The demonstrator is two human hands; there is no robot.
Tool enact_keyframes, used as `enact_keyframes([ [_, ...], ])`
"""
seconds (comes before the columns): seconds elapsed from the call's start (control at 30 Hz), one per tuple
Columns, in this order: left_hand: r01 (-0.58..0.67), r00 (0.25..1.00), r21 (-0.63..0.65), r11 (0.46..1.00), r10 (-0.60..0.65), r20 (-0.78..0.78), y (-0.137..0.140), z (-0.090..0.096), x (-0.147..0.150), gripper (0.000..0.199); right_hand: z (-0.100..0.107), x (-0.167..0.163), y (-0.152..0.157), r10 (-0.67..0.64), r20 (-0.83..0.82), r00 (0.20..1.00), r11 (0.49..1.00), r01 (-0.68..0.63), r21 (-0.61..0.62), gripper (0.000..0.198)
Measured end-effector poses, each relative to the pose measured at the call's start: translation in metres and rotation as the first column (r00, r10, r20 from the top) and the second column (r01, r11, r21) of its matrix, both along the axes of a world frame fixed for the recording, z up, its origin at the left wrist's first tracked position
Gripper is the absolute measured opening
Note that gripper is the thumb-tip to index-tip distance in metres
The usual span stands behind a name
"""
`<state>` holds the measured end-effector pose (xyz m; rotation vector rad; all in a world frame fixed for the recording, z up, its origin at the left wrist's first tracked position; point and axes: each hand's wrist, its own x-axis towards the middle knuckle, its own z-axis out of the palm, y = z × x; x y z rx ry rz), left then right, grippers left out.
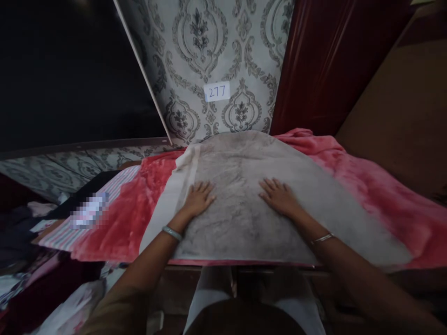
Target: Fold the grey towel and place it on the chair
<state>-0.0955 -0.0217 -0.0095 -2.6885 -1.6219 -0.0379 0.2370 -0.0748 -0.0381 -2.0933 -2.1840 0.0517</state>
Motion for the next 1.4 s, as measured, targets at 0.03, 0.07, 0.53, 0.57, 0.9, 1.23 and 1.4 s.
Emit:
enact_keyframes([
  [0.03,-0.07,0.997,0.011,0.997,0.07,-0.015,-0.002,0.001,-0.017,0.06,-0.001,0.017,-0.007,-0.075,0.001,0.997,0.997,0.075,-0.002,0.065],
  [0.07,-0.134,0.99,0.023,0.991,0.135,-0.028,-0.003,0.003,-0.034,0.06,-0.002,0.037,-0.015,-0.147,-0.003,0.989,0.989,0.147,-0.006,0.066],
  [0.53,-0.261,0.963,0.054,0.964,0.263,-0.056,-0.052,0.018,-0.085,0.059,0.004,0.115,-0.103,-0.382,0.031,0.924,0.923,0.383,-0.034,0.065],
  [0.57,-0.188,0.981,0.042,0.981,0.19,-0.04,-0.06,0.018,-0.07,0.059,0.008,0.093,-0.101,-0.318,0.015,0.948,0.948,0.318,-0.003,0.064],
  [0.9,0.0,0.999,-0.007,1.0,0.0,0.034,-0.12,-0.01,-0.013,0.062,-0.004,-0.025,-0.113,0.009,-0.018,1.0,0.999,-0.01,-0.042,0.06],
  [1.23,-0.355,0.934,0.132,0.926,0.357,0.007,-0.142,-0.011,-0.109,0.059,-0.037,0.083,-0.157,-0.247,0.001,0.969,0.957,0.244,0.157,0.069],
  [1.4,-0.418,0.908,0.118,0.901,0.411,0.08,-0.151,-0.014,-0.129,0.052,-0.053,0.09,-0.162,-0.166,-0.089,0.982,0.933,0.186,0.307,0.079],
])
